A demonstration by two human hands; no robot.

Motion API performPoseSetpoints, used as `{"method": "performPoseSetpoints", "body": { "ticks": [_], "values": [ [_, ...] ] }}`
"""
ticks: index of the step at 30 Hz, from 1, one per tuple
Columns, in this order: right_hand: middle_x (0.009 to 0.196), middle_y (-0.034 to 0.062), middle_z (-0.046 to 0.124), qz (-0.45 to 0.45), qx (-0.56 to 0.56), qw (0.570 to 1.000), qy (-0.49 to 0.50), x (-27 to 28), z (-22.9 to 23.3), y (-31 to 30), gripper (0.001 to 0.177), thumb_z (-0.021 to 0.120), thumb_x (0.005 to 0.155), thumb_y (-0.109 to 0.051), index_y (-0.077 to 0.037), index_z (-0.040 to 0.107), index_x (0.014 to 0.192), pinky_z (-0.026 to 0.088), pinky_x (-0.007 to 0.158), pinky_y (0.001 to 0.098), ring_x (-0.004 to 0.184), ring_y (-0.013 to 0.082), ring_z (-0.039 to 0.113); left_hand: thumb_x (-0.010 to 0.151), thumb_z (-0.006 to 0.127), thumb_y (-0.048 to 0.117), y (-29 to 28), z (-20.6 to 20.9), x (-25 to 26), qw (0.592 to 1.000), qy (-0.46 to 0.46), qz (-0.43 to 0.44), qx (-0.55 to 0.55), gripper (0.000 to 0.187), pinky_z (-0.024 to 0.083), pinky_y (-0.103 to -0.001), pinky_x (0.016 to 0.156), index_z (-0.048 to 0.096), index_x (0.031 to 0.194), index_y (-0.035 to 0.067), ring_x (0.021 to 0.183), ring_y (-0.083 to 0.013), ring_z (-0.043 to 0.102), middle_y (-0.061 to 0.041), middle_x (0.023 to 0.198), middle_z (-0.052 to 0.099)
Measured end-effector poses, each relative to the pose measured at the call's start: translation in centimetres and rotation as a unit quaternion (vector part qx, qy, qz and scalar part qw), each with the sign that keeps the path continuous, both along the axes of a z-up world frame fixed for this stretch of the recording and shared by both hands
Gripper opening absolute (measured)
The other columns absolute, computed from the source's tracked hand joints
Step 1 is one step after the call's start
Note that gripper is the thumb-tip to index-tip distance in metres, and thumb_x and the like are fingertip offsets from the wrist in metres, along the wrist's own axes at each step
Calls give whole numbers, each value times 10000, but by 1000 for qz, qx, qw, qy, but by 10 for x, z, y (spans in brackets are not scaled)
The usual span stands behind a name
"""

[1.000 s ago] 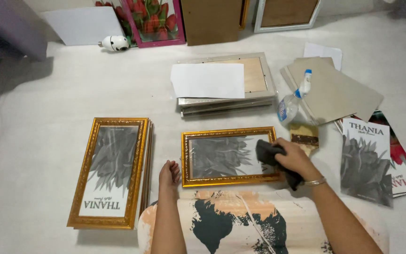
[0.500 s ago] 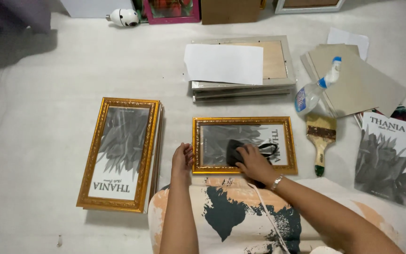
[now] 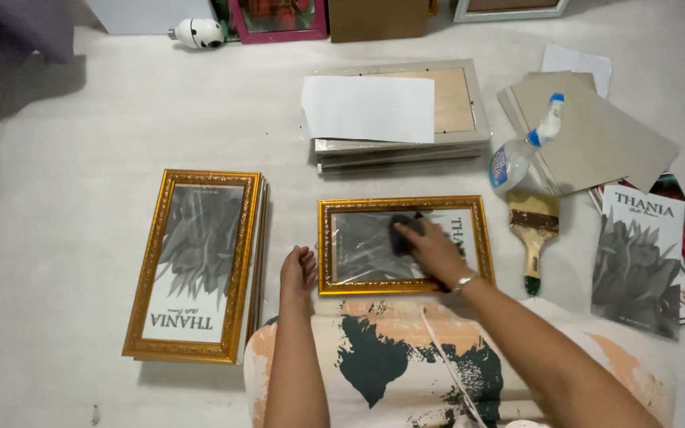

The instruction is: Cleaning and assembling a picture frame with a backing and print.

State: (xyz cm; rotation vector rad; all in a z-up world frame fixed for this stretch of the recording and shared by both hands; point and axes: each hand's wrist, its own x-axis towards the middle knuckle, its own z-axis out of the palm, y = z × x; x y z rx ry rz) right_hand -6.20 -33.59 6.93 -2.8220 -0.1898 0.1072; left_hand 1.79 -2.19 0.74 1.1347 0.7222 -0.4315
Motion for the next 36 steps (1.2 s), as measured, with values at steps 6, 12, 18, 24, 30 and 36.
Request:
{"method": "performPoseSetpoints", "body": {
  "ticks": [6, 12, 18, 24, 30, 36],
  "values": [
    [1359, 220, 488, -243, -112, 963, -23, -28, -36, -101, 562, 617, 954, -262, -299, 506, 1504, 641, 778, 544, 1090, 461, 642, 1012, 542, 366, -8, 9, -4, 1000, -2, -6, -13, 226, 294, -161, 379, 618, 987, 155, 504, -42, 425, 76, 716, 525],
    [1286, 310, 511, -235, -31, 971, -26, 2, -47, 23, 515, 555, 1004, -273, -109, 485, 1487, 616, 729, 632, 1041, 554, 641, 1045, 521, 346, -11, 38, -6, 1000, 2, -10, -23, 230, 262, -135, 360, 613, 993, 141, 477, -19, 379, 92, 692, 453],
    [1320, 293, 474, -112, 27, 992, -43, 47, -47, 146, 584, 587, 976, -253, -121, 409, 1516, 627, 738, 581, 1046, 535, 646, 987, 603, 472, -3, -31, 9, 1000, 15, -3, -25, 343, 393, -207, 425, 692, 1088, 157, 603, -106, 580, 30, 822, 643],
    [1330, 238, 460, -43, 75, 995, -46, 72, -52, 128, 757, 659, 913, -152, -330, 335, 1574, 610, 847, 545, 1121, 489, 602, 1023, 534, 430, 2, -8, 2, 1000, 13, -10, -4, 339, 353, -158, 456, 646, 1126, 127, 632, -70, 523, 45, 844, 571],
    [1296, 180, 533, -76, -51, 995, -33, 37, -47, -9, 785, 689, 873, -162, -461, 381, 1530, 606, 873, 514, 1137, 439, 634, 988, 565, 493, 1, -8, 5, 999, 28, -26, 7, 374, 474, -218, 573, 686, 1147, 177, 747, -107, 613, 40, 944, 684],
    [1312, 216, 481, -247, -119, 961, -49, -5, -28, -71, 621, 611, 943, -192, -288, 456, 1536, 653, 709, 549, 1072, 478, 630, 1002, 546, 463, -6, 8, 2, 1000, 23, -22, 3, 409, 422, -186, 530, 656, 1199, 122, 741, -86, 569, 34, 961, 651]
  ]
}}
